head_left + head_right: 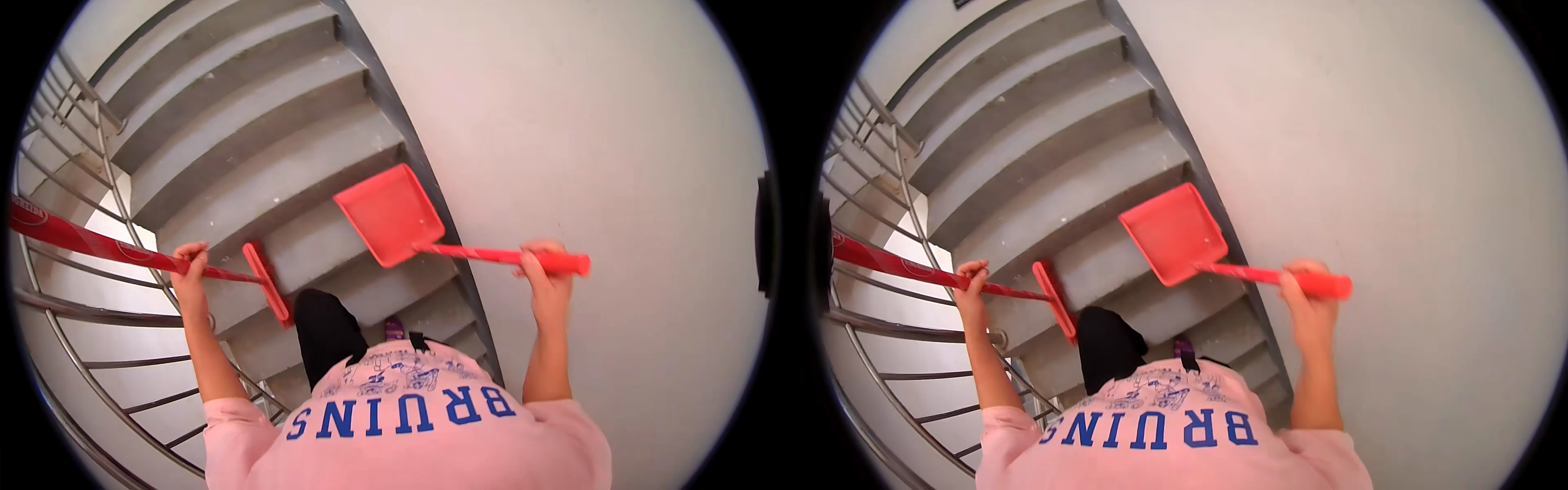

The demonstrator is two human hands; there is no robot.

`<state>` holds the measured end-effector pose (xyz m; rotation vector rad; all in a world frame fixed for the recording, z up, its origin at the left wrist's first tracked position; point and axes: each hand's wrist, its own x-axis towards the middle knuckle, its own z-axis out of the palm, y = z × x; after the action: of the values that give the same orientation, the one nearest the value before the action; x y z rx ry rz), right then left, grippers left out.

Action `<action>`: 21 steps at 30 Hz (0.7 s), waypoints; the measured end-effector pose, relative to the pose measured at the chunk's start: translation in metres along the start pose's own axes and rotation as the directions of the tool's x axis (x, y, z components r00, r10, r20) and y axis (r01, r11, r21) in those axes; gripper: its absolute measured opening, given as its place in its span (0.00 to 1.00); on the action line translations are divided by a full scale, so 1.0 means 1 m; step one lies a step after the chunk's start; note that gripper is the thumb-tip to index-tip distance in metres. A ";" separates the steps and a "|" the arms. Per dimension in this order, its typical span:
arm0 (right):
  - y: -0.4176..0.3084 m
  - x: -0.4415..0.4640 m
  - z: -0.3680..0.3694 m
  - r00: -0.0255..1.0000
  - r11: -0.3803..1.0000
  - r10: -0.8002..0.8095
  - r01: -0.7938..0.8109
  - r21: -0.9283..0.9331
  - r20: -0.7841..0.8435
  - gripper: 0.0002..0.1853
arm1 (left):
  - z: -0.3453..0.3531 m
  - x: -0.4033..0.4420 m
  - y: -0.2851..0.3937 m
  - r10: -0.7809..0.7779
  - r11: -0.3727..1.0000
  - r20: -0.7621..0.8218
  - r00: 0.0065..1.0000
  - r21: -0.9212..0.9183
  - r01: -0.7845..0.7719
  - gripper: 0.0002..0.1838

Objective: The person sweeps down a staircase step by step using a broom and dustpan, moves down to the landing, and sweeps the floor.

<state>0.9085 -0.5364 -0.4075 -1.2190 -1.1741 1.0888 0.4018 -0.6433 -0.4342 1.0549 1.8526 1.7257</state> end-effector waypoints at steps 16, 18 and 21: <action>-0.029 -0.047 -0.036 0.991 0.980 0.084 -0.062 -0.191 0.108 0.07 | -0.003 0.012 -0.012 0.000 0.998 0.061 0.998 -0.058 0.004 0.12; -0.015 -0.049 -0.035 0.987 0.975 0.123 -0.101 -0.197 0.106 0.07 | -0.005 0.011 -0.012 0.007 0.998 0.063 0.998 -0.064 -0.003 0.12; 0.020 -0.044 -0.035 0.979 0.965 0.168 -0.140 -0.220 0.113 0.07 | -0.004 0.008 -0.011 0.019 0.998 0.073 0.997 -0.069 -0.014 0.11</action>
<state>0.9398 -0.5823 -0.4294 -1.4409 -1.3399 1.1978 0.3904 -0.6394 -0.4424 1.0949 1.7322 1.7227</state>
